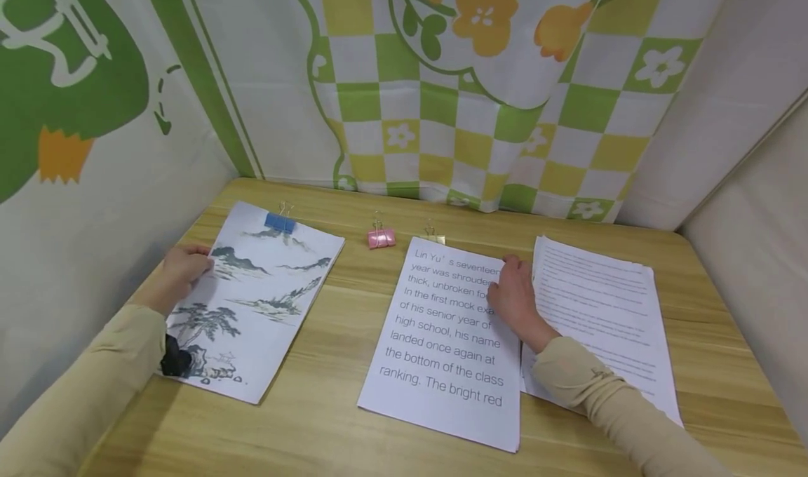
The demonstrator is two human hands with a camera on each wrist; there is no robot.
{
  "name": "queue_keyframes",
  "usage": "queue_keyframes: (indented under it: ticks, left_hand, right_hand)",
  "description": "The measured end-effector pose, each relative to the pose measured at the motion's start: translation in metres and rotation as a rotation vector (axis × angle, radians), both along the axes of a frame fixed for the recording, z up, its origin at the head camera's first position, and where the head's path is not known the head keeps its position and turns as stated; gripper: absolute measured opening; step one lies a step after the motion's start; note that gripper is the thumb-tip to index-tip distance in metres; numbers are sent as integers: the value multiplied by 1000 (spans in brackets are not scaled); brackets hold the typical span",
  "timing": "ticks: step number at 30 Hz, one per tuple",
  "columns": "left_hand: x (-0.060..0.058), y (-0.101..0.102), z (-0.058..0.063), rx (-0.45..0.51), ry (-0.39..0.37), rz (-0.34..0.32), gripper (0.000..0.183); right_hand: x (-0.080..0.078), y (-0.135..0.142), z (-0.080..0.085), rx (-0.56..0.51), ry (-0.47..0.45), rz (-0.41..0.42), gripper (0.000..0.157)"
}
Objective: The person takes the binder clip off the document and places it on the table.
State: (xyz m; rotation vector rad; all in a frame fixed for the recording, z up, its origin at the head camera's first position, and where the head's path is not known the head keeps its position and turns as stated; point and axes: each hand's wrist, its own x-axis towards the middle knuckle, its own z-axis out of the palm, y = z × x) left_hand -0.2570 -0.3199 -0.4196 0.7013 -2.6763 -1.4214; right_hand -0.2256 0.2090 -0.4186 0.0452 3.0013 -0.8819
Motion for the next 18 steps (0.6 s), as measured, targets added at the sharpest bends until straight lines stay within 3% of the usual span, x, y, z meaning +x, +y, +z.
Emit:
queue_keyframes:
  ticks: [7,18]
  left_hand:
    - [9,20,0,54,-64,-32,41]
    - [19,42,3,65,-60,-124,34]
  right_hand:
    - [2,-7,-1,21,32,30,55]
    - [1,-23,1,-2,-16,52,53]
